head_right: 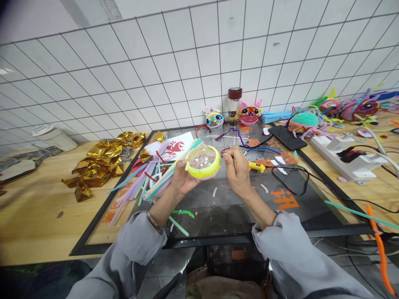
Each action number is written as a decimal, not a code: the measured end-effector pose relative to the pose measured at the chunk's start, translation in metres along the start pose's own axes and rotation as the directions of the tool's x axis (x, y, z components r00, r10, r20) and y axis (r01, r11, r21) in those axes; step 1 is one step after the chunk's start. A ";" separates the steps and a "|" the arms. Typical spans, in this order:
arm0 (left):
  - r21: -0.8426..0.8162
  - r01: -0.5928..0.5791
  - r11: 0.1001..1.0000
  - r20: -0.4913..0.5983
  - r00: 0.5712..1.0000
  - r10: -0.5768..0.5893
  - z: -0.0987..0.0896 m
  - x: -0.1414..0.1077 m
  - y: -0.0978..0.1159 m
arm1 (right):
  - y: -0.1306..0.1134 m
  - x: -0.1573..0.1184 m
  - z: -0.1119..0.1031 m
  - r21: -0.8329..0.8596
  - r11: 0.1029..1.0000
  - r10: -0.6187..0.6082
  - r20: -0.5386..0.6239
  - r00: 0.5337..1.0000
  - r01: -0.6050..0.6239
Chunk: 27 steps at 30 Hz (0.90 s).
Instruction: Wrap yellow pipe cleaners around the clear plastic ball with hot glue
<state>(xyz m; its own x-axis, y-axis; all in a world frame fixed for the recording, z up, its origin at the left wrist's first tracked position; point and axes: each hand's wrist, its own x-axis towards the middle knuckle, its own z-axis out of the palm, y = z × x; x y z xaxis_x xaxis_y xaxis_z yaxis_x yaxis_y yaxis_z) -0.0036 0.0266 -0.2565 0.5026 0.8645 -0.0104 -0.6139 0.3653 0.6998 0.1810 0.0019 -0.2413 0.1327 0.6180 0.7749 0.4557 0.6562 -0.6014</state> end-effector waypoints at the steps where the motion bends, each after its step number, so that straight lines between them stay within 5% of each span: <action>1: 0.014 -0.001 1.000 -0.010 1.000 0.001 0.000 0.000 0.000 | 0.000 0.000 0.000 -0.008 1.000 -0.020 0.006 1.000 0.020; 14: 0.141 -0.028 0.990 -0.059 0.998 0.037 -0.007 0.002 -0.007 | 0.003 -0.002 0.002 -0.114 0.970 -0.215 0.032 0.976 0.217; 27: 0.274 -0.162 0.948 0.028 0.987 0.160 -0.003 0.005 -0.006 | 0.008 -0.001 0.002 -0.103 0.985 -0.132 0.048 0.990 0.136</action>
<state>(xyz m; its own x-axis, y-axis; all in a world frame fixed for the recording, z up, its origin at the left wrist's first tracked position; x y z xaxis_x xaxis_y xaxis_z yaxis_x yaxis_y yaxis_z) 0.0006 0.0304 -0.2629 0.4147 0.9017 0.1223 -0.4964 0.1115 0.8609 0.1826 0.0076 -0.2479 0.0287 0.5464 0.8371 0.5574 0.6864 -0.4671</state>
